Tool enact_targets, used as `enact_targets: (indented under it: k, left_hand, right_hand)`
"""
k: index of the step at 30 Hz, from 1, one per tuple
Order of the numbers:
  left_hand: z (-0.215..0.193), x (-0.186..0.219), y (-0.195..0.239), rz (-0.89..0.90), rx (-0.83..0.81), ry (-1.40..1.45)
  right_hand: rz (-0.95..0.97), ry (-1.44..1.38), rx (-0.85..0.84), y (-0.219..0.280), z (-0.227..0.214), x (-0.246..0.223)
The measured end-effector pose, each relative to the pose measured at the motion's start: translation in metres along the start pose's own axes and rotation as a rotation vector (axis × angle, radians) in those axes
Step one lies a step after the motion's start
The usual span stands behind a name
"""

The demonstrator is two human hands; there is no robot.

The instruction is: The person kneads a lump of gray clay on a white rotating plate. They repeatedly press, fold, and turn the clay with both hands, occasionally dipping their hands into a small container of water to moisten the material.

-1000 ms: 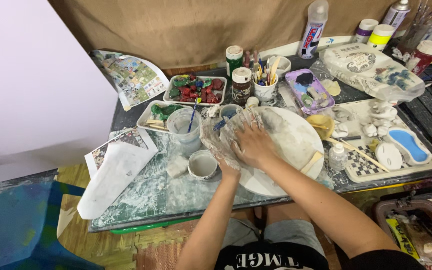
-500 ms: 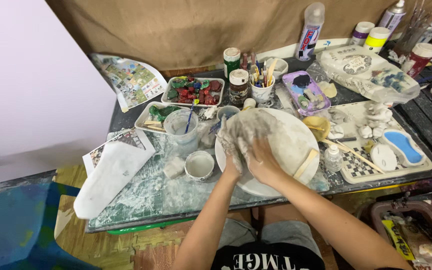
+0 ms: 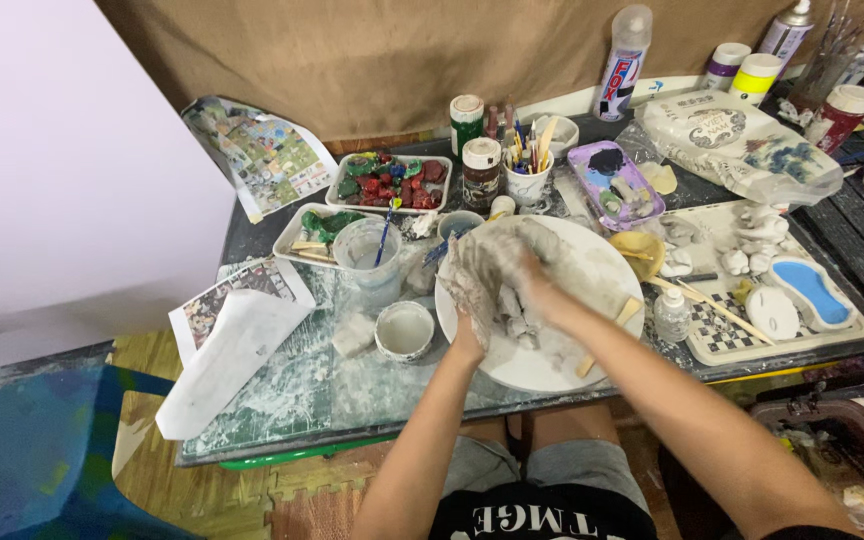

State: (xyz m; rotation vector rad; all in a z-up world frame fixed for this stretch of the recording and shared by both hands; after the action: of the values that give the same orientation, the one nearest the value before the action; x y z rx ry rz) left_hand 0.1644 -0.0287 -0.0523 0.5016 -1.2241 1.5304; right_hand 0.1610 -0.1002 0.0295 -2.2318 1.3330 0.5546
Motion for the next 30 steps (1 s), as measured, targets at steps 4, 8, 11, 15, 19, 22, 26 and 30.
enact_targets:
  k: [4, 8, 11, 15, 19, 22, 26, 30]
  left_hand:
    - [-0.012, 0.027, 0.001, 0.102, 0.083, 0.035]
    - [-0.015, 0.060, 0.008, 0.222, 0.139, 0.034]
    - [-0.010, 0.073, 0.011, 0.247, 0.133, 0.028]
    - [-0.017, 0.054, 0.010, 0.209, 0.113, 0.013]
    - [-0.048, -0.005, 0.022, 0.125, 0.075, -0.364]
    - [-0.051, -0.039, 0.028, 0.177, -0.086, -0.981]
    - [-0.006, -0.031, 0.022, 0.302, -0.376, -1.375]
    - [0.026, 0.032, 0.011, -0.134, -0.346, -0.859]
  right_hand:
    - [-0.107, -0.380, -0.101, 0.033, -0.037, -0.008]
    - [-0.341, 0.102, -0.210, 0.067, -0.012, -0.017]
    - [-0.280, 0.246, -0.160, 0.064, 0.006, 0.009]
    - [-0.297, 0.300, -0.049, 0.063, 0.017, 0.031]
    - [-0.338, 0.284, 0.032, 0.062, 0.012, 0.025]
    - [-0.219, 0.239, -0.064, 0.056, -0.004, 0.021]
    - [-0.270, -0.003, 0.012, 0.061, -0.053, -0.016]
    - [-0.197, 0.070, 0.090, 0.076, -0.096, -0.012]
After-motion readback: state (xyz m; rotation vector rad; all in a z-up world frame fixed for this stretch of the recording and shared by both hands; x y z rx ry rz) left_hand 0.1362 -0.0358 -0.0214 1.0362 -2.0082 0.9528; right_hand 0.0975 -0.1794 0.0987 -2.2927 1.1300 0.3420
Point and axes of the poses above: each hand's wrist, its own y-axis away from the middle knuckle, its own z-axis out of the palm, x = y × z, the point moved 10 cm from there along -y, towards the middle knuckle, and after that the axes turned 4 degrees about y, right-handed, at the moved point
